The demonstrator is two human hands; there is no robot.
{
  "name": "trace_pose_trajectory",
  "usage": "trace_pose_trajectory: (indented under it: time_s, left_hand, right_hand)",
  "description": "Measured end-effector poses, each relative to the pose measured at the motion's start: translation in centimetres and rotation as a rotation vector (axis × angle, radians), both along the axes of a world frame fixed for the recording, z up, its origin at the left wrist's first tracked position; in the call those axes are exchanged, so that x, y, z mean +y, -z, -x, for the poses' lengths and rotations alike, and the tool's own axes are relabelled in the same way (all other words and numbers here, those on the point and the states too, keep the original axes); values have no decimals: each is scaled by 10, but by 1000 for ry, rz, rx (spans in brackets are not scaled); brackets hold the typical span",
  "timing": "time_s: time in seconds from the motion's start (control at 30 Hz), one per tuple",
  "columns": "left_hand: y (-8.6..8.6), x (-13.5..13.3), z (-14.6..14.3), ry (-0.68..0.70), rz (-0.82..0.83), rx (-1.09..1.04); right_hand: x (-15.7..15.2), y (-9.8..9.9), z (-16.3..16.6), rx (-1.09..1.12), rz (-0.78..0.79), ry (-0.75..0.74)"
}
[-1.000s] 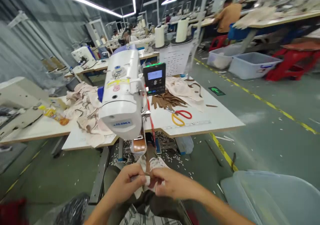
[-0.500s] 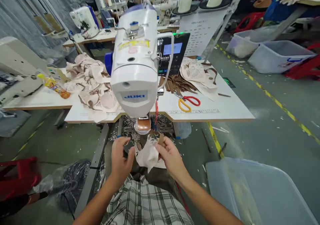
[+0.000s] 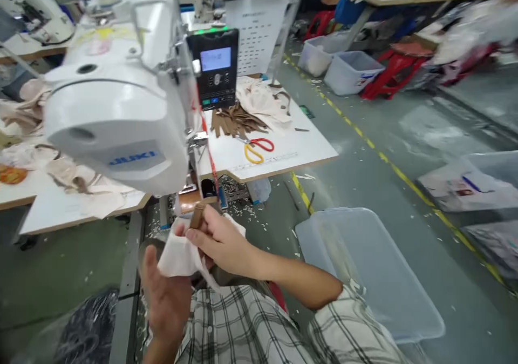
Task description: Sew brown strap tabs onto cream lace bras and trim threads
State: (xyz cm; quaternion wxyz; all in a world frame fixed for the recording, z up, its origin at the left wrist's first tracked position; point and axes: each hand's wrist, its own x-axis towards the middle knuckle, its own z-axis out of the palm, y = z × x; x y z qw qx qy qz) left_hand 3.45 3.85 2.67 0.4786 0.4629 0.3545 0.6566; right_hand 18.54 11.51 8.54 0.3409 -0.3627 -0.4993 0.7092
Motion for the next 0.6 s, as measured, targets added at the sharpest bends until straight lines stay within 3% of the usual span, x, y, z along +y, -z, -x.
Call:
trace_pose_trajectory:
  time_s: [0.07, 0.2, 0.27, 0.33, 0.5, 0.6]
  left_hand:
    - [-7, 10, 9, -40, -70, 182]
    - [-12, 42, 30, -91, -297, 780]
    - [-11, 59, 39, -105, -384, 1052]
    - [-9, 70, 46, -109, -392, 1215]
    - [-5, 78, 51, -81, -361, 1389]
    - [-6, 78, 50, -42, -371, 1416]
  right_hand:
    - [14, -3, -1, -18, -62, 4]
    - [45, -1, -1, -301, -522, 219]
    - [58, 6, 2, -401, -664, 341]
    - [68, 16, 7, -402, -610, 395]
    - [82, 36, 11, -111, -211, 350]
    - [89, 39, 9, -62, -200, 353]
